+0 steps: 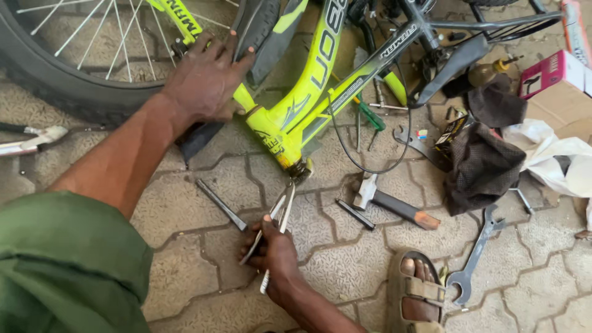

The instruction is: The person uses pliers to repeatedly tighten a bolt on the bottom bracket area of a yellow bicycle frame. The person holds the frame steady with one hand while operating the pliers with the other. The task continues until the person sets the pliers down and briefly touches the frame.

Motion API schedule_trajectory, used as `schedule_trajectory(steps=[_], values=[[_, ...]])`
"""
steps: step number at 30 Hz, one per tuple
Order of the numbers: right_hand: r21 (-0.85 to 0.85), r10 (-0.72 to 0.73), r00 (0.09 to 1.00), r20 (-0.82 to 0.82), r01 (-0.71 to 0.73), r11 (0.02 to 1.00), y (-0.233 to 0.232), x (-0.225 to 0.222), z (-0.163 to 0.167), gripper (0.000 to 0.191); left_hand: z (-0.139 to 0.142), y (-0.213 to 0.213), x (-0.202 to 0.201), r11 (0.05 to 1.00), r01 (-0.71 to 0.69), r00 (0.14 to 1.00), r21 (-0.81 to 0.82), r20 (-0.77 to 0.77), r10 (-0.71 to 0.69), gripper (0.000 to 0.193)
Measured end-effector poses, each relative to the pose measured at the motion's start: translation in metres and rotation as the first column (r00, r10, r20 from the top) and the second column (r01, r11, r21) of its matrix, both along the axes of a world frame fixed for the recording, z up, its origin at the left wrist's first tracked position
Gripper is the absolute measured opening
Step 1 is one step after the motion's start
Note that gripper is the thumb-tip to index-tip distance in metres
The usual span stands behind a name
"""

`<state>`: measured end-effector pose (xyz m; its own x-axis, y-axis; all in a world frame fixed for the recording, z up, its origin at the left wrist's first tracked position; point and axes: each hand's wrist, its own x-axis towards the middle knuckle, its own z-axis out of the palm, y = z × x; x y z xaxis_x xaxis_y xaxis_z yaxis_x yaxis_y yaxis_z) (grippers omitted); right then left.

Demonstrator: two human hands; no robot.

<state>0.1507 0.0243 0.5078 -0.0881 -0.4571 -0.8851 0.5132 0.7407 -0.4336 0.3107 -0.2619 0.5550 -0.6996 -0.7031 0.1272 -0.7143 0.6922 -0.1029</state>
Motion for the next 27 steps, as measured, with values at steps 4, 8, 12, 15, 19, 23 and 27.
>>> schedule_trajectory(steps=[4,8,12,15,19,23,27], values=[[0.149,0.130,0.967,0.218,-0.164,0.975,-0.029,-0.039,0.083,0.059,0.000,0.001,0.001,0.999,0.005,1.000,-0.040,-0.009,-0.006,0.119],[0.149,0.200,0.852,0.483,-0.306,0.940,-0.057,-0.102,0.112,0.056,0.002,0.002,0.002,0.999,0.036,0.995,-0.037,-0.094,-0.040,0.113],[0.092,0.270,0.817,0.509,-0.363,0.927,-0.060,-0.113,0.105,0.052,0.001,0.003,0.003,0.998,0.005,1.000,-0.062,0.007,-0.004,0.118],[0.198,0.202,0.954,0.222,-0.247,0.948,-0.051,-0.083,0.105,0.039,-0.001,0.002,0.002,0.998,-0.005,1.000,-0.067,0.016,0.006,0.120],[0.165,0.083,0.986,0.144,-0.107,0.981,-0.034,-0.027,0.086,0.041,-0.004,-0.003,0.000,1.000,0.004,1.000,0.000,-0.031,-0.004,0.116],[0.059,0.069,0.991,0.116,-0.076,0.995,-0.012,-0.013,0.042,0.041,-0.005,-0.004,0.000,0.999,-0.016,1.000,0.050,-0.016,0.017,0.118],[0.005,0.103,0.987,0.120,-0.104,0.995,-0.006,-0.018,0.033,0.038,0.000,-0.002,0.001,0.997,-0.002,1.000,0.074,-0.021,0.004,0.120]])
